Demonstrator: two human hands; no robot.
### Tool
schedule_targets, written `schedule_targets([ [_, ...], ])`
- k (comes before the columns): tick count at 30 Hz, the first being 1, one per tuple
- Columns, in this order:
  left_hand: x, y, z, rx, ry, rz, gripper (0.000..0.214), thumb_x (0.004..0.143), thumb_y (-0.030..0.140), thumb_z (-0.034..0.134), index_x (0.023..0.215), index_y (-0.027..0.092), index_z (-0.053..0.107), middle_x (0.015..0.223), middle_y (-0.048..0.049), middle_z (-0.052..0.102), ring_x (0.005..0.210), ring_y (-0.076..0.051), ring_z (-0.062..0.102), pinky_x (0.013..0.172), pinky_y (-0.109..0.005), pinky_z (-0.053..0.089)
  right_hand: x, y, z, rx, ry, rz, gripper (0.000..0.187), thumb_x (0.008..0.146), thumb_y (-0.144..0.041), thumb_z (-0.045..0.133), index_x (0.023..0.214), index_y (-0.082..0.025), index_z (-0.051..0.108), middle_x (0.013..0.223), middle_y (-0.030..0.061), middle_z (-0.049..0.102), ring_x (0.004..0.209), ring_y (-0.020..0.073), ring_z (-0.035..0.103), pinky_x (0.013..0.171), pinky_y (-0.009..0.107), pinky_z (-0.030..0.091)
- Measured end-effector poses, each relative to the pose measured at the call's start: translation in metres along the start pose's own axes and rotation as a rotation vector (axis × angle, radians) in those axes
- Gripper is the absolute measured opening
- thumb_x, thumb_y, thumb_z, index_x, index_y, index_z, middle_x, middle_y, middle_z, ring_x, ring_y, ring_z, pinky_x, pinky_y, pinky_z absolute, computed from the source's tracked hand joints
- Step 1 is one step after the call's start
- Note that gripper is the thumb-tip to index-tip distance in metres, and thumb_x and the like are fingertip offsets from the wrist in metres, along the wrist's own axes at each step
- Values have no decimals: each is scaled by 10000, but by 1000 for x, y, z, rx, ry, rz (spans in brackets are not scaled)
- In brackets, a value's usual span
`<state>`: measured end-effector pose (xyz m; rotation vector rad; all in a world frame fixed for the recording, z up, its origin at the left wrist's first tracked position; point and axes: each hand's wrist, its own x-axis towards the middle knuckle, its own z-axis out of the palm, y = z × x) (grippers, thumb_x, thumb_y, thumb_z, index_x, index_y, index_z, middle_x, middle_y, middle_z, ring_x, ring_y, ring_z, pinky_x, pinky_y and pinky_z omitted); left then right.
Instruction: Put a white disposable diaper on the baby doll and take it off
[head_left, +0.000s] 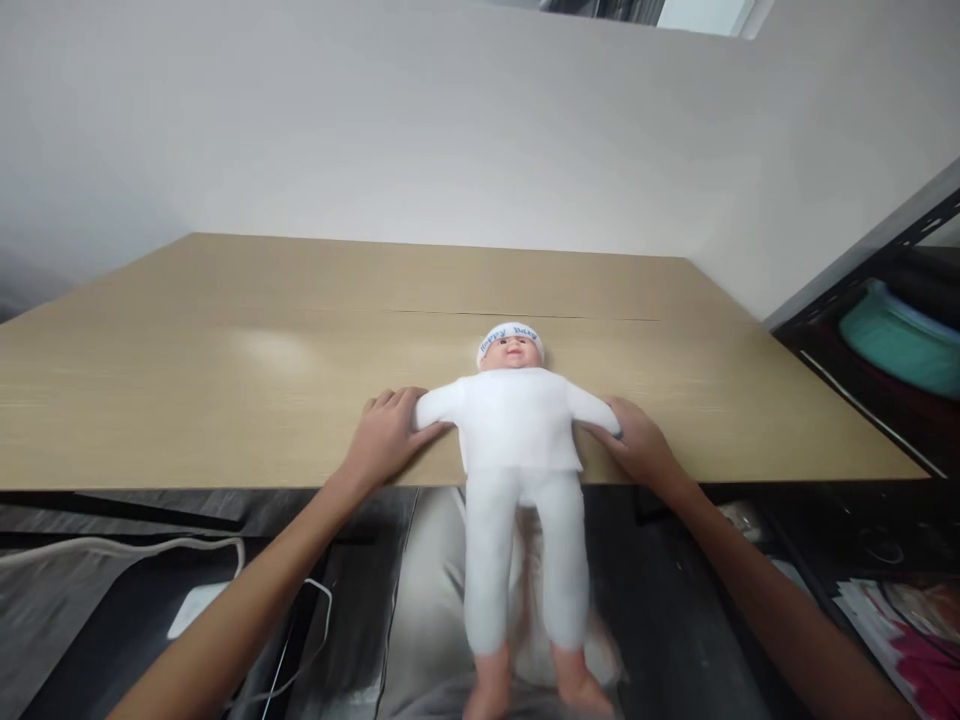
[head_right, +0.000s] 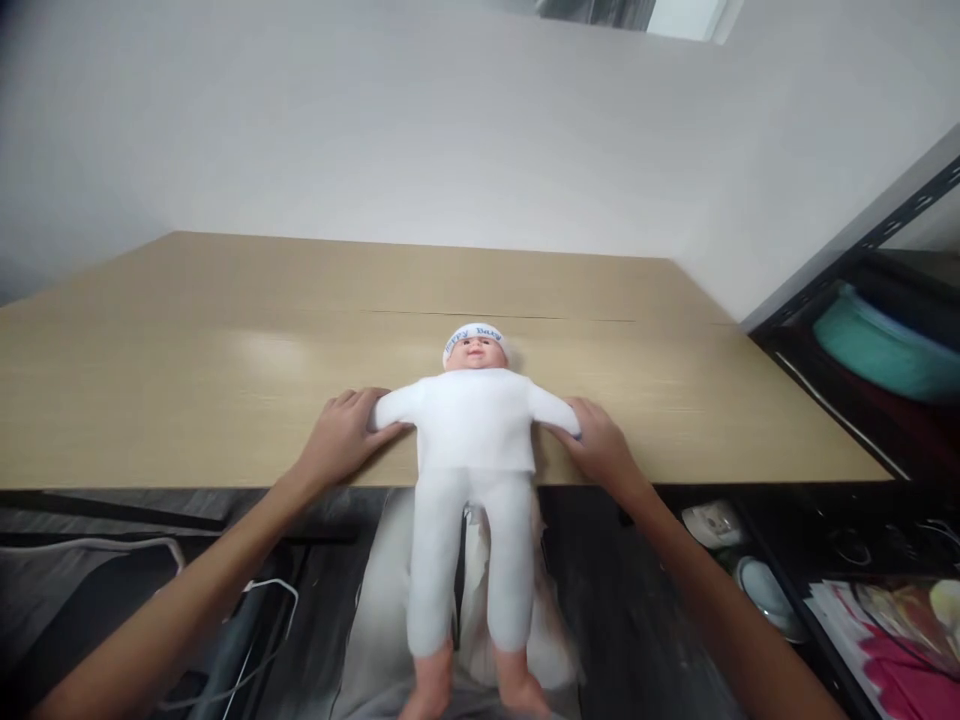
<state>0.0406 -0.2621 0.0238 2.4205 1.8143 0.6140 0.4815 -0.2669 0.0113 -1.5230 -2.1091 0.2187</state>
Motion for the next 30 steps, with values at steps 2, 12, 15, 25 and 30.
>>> schedule_targets([
  [2,27,-11,6,21,11,10,634,1019,765,553,1233,182,679,1132,-152,766,1074,-384,647,984,-486,473,33,8,9,-4,6,-31,436,1081,-621,547,1218,-223,661,1183,141,759,1108,362,693,976,486,543],
  [12,126,-57,34,6,86,-11,674,961,830,561,1178,203,682,1100,-162,760,1103,-389,648,913,-455,484,151,50,50,-64,83,-66,350,935,-437,626,1185,-200,687,1144,150,749,1065,353,678,930,468,559],
  [15,155,-67,41,-4,114,-35,661,951,816,579,1182,205,679,1148,-163,761,1139,-387,644,935,-447,476,180,59,59,-45,113,-99,382,934,-419,621,1234,-193,691,1194,154,754,1102,355,677,968,482,559],
  [25,249,-103,63,103,238,-140,692,947,806,621,1224,175,688,1277,-202,737,1231,-427,589,1064,-510,372,274,84,82,-99,200,-181,551,1086,-594,510,1400,-170,670,1338,193,742,1193,387,656,1059,539,512],
  [30,279,-120,69,108,243,-201,749,952,831,604,1291,165,658,1311,-223,711,1256,-450,559,1056,-509,369,307,101,90,-141,168,-179,682,1093,-711,454,1476,-184,653,1366,193,737,1186,392,644,1065,540,490],
])
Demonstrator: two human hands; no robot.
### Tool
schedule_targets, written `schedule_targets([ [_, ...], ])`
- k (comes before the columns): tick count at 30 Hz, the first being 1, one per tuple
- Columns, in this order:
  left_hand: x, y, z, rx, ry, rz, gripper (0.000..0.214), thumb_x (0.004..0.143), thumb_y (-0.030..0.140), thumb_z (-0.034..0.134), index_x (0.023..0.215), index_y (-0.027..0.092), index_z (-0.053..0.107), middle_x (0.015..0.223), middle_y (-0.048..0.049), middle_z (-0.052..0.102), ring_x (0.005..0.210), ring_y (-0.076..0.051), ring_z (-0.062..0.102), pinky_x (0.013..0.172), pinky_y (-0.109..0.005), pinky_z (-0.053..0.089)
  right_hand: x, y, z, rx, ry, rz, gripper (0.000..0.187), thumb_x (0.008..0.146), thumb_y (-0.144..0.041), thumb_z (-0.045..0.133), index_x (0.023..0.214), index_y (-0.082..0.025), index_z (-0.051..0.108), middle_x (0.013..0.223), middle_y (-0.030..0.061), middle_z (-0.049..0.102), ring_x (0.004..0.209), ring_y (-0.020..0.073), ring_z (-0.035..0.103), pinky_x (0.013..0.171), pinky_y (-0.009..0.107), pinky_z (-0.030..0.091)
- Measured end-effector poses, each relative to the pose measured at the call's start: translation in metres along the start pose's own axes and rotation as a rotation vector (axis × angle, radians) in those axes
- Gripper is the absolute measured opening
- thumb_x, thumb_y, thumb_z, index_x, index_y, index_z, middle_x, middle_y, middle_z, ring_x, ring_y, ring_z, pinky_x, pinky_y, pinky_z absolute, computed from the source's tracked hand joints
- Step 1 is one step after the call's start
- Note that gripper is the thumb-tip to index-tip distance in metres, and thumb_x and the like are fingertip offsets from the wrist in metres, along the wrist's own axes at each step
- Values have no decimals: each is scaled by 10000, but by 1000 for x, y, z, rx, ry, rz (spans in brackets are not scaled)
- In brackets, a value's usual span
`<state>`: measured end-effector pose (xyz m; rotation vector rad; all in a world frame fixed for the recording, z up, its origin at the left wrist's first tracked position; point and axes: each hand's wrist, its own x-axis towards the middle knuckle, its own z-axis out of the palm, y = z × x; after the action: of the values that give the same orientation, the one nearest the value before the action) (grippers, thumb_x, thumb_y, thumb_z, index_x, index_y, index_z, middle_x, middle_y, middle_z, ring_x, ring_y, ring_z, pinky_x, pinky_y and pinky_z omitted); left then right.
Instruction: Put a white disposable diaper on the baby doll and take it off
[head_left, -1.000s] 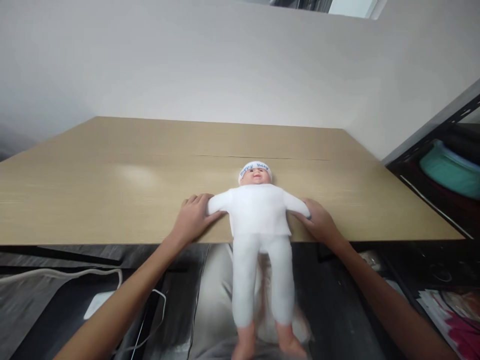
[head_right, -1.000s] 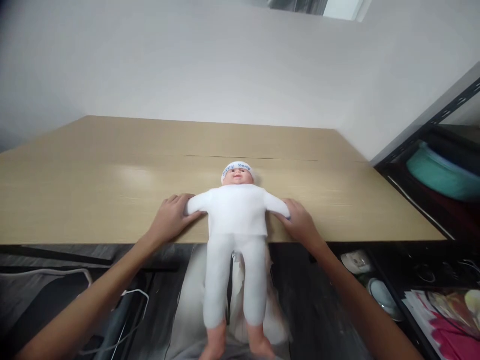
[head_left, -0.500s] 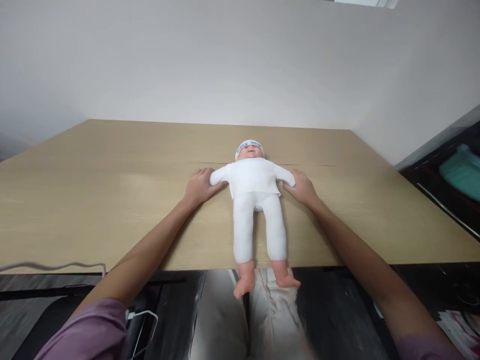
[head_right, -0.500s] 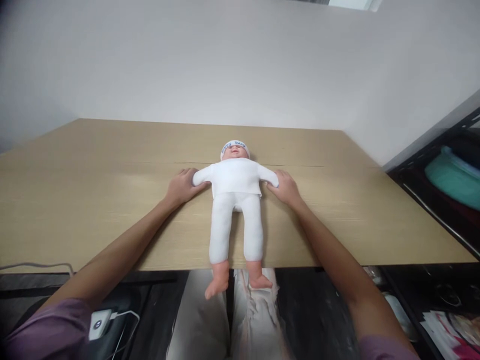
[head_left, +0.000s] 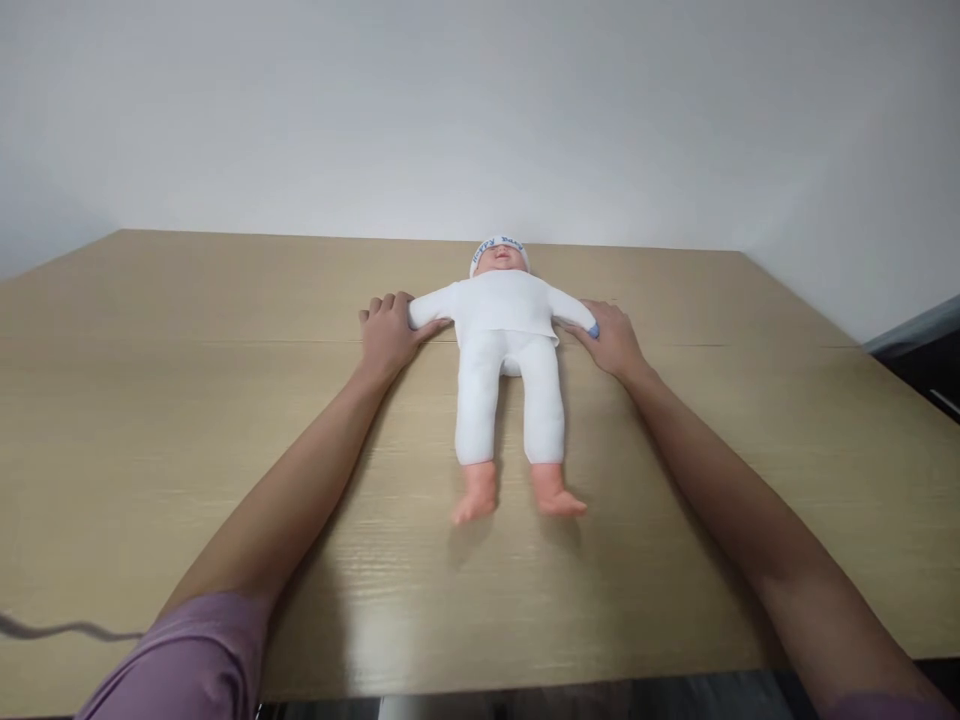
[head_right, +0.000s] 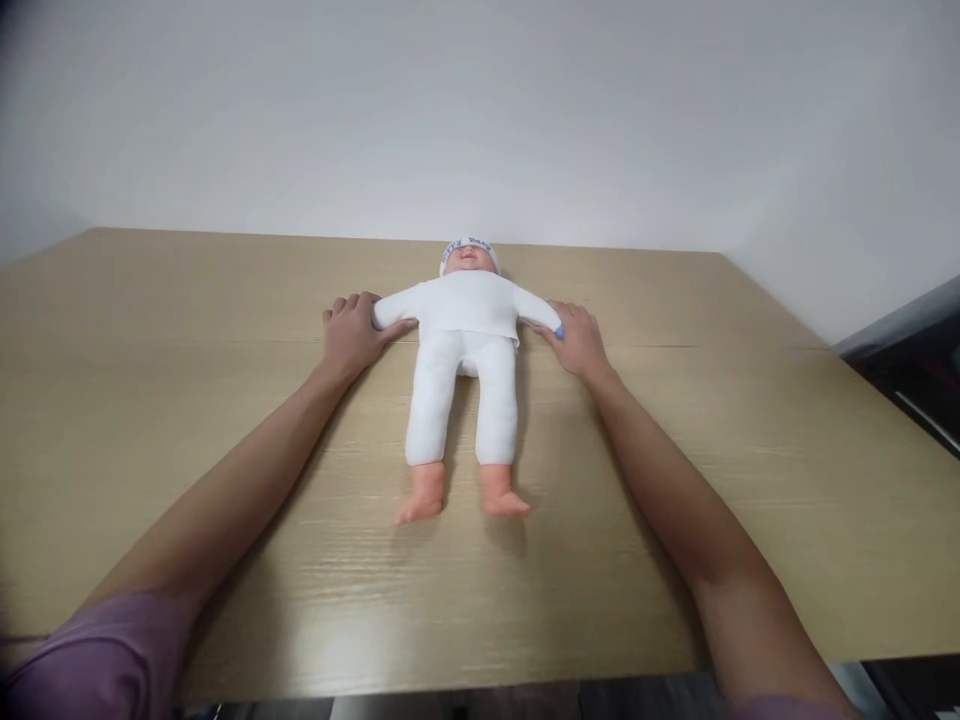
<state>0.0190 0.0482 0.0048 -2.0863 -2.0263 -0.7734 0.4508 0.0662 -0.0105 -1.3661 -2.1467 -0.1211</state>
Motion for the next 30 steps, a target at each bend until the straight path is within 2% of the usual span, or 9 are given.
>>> schedule_targets([
  [6,7,-7,6,11,-17,-3,691,945,793,656,1277,187,679,1260,-202,726,1231,-438,567,1082,-524,360,7,11,7,-22,-38,16,729,1091,-709,453,1605,-206,570,1414,197,698,1214,396,614,1092,561,489],
  [12,-25,0,-5,-38,84,-5,870,913,729,740,1533,141,576,1545,-255,585,1410,-466,484,1168,-529,332,-19,-7,-1,-79,52,99,824,1034,-553,565,1717,-137,367,1609,259,518,1453,447,476,1193,639,446],
  [16,-63,17,-28,-84,110,32,971,871,715,796,1608,152,507,1631,-257,510,1454,-456,454,1217,-521,299,-53,-40,-25,-65,94,87,761,1015,-408,563,1696,-128,370,1680,244,459,1551,411,413,1273,633,387],
  [20,-110,57,-72,-206,156,23,643,1039,576,610,1549,188,559,1605,-219,561,1455,-393,489,1230,-518,317,-103,-102,-69,16,121,35,683,1045,-327,506,1698,-184,366,1688,204,491,1577,384,443,1270,667,391],
  [23,-176,95,-113,-382,254,-16,456,1129,422,387,1465,213,613,1510,-173,654,1447,-321,538,1234,-514,363,-173,-159,-107,111,216,-55,644,1071,-311,524,1696,-292,370,1627,165,572,1506,366,547,1231,669,451],
  [25,-246,115,-132,-482,248,-46,408,1121,449,418,1378,261,674,1440,-147,707,1382,-327,599,1208,-549,408,-240,-190,-126,174,296,-91,699,1033,-258,614,1681,-394,390,1484,131,685,1387,370,647,1144,664,532],
  [27,-330,128,-139,-647,254,28,293,1078,459,502,1162,333,753,1178,-119,792,1153,-349,697,1101,-587,480,-315,-212,-134,238,301,-160,751,977,-185,672,1629,-487,451,1223,77,785,1139,356,757,955,611,631],
  [29,-412,136,-133,-891,83,285,296,1047,497,523,945,380,775,868,-82,785,861,-325,706,921,-565,537,-387,-225,-131,312,199,-139,721,948,-142,686,1540,-527,542,1101,40,795,975,334,784,852,576,664],
  [30,-448,139,-128,-957,-92,331,282,1033,513,551,957,381,788,860,-84,789,841,-321,704,899,-555,544,-419,-230,-126,340,139,-47,657,954,-157,682,1495,-516,584,1117,44,793,987,341,785,860,588,672],
])
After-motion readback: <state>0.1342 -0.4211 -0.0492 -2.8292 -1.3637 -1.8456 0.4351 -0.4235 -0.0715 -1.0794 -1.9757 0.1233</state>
